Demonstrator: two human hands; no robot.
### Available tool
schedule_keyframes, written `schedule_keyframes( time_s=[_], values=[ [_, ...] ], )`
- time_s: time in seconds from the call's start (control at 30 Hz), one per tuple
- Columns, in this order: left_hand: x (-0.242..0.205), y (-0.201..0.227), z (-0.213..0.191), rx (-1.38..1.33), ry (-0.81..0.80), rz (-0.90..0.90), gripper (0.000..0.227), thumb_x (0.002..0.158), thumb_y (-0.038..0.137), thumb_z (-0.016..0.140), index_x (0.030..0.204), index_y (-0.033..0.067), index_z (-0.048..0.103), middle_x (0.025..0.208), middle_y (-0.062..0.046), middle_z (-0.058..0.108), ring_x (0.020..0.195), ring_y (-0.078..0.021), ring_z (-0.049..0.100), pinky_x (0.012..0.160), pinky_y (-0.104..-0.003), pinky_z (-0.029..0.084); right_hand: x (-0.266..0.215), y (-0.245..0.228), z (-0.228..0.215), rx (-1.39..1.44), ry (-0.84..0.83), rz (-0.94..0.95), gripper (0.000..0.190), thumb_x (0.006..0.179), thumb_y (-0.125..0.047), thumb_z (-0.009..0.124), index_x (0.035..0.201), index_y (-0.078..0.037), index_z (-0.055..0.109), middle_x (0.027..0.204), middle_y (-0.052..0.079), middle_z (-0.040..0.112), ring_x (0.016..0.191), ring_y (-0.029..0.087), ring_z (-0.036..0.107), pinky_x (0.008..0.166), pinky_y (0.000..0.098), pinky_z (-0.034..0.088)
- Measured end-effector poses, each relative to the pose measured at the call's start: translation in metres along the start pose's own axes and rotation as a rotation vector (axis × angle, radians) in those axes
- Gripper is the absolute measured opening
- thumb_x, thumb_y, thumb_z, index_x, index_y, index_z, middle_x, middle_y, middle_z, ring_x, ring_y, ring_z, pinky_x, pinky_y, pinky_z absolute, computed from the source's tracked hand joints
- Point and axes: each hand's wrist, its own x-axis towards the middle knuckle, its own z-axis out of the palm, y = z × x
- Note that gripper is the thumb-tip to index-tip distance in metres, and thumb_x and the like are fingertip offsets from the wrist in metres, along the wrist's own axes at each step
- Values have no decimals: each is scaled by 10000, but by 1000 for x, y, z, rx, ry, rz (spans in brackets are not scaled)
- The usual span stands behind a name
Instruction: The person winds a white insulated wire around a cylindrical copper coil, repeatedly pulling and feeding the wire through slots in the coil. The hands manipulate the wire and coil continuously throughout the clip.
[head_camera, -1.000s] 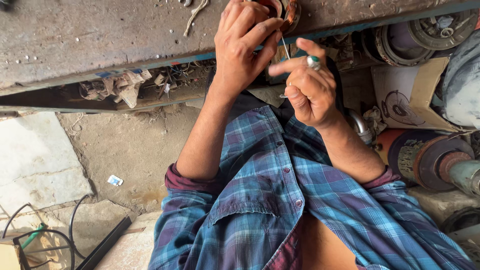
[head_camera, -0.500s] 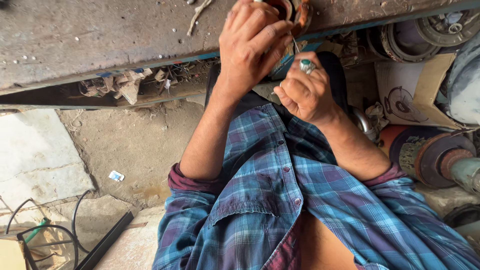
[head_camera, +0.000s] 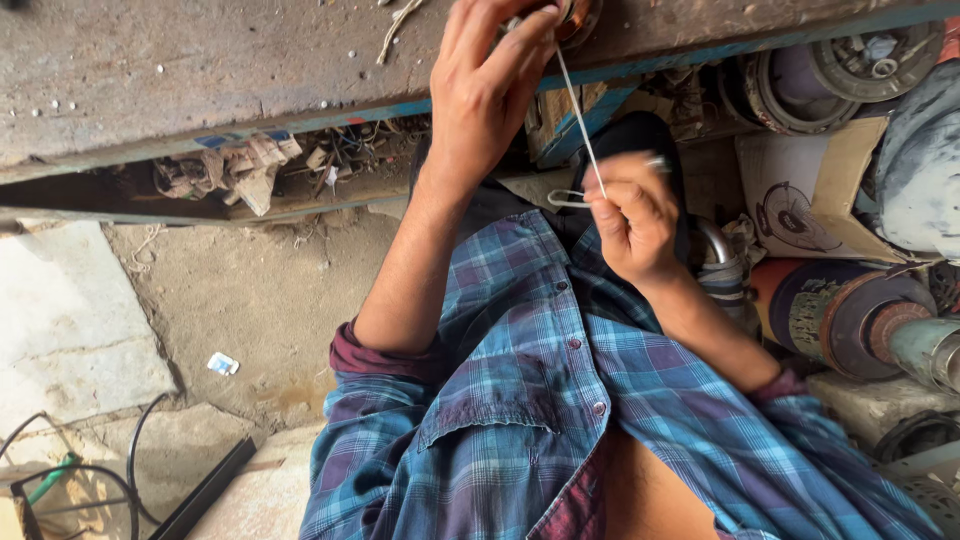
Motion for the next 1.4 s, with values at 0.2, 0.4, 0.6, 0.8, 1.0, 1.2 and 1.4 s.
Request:
schedule_keyframes(
  time_s=[0.2,0.4,0.6,0.8,1.0,1.2,1.4],
  values=[
    [-57,36,11,18,184,105,419,858,-23,799,1238,51,639,1291,-141,609,1191,-346,626,1009,-443,537,-72,12,-4,123,-295,351,87,978,-74,692,1039,-12,692,905,98,734,738,190,688,659,321,534],
    [-132,66,26,-168,-61,-57,485,847,88,834,1282,54,622,1335,-167,586,1127,-330,630,926,-409,554,-89,18,12,217,-267,372,97,993,-84,692,1045,-11,655,984,103,700,884,219,694,770,309,545],
    [-144,14,60,-395,100,-781,794,896,143,790,1545,17,350,1523,-200,484,1117,-247,663,851,-330,604,-60,31,16,208,-106,398,86,1012,-49,680,1075,6,659,1060,101,667,913,180,660,799,282,529],
    [-157,-29,102,-1034,-44,-857,824,983,110,738,1620,11,225,1569,-177,457,1185,-163,634,978,-328,568,-62,39,38,328,-96,489,203,1026,-59,682,1205,3,611,1191,97,614,978,149,646,851,276,554],
    [-172,-12,108,-1058,-179,-817,363,1120,172,606,1444,11,584,1208,-99,731,1109,-115,638,987,-266,509,-79,59,36,-19,77,461,485,983,-115,772,1373,24,521,1448,156,511,1295,252,557,997,369,556],
    [-155,28,77,-831,-239,-692,186,1057,191,659,1066,13,711,956,-43,661,945,-122,619,874,-277,499,-104,102,46,215,-137,374,552,956,-164,656,1444,24,482,1476,175,518,1392,269,521,1137,415,450],
    [-115,72,33,-79,-51,-152,280,969,223,734,1192,89,630,1150,-90,630,1109,-294,606,993,-418,463,-119,111,39,532,-493,824,335,1075,-300,530,993,0,655,833,83,659,765,165,644,662,325,499]
  ],
)
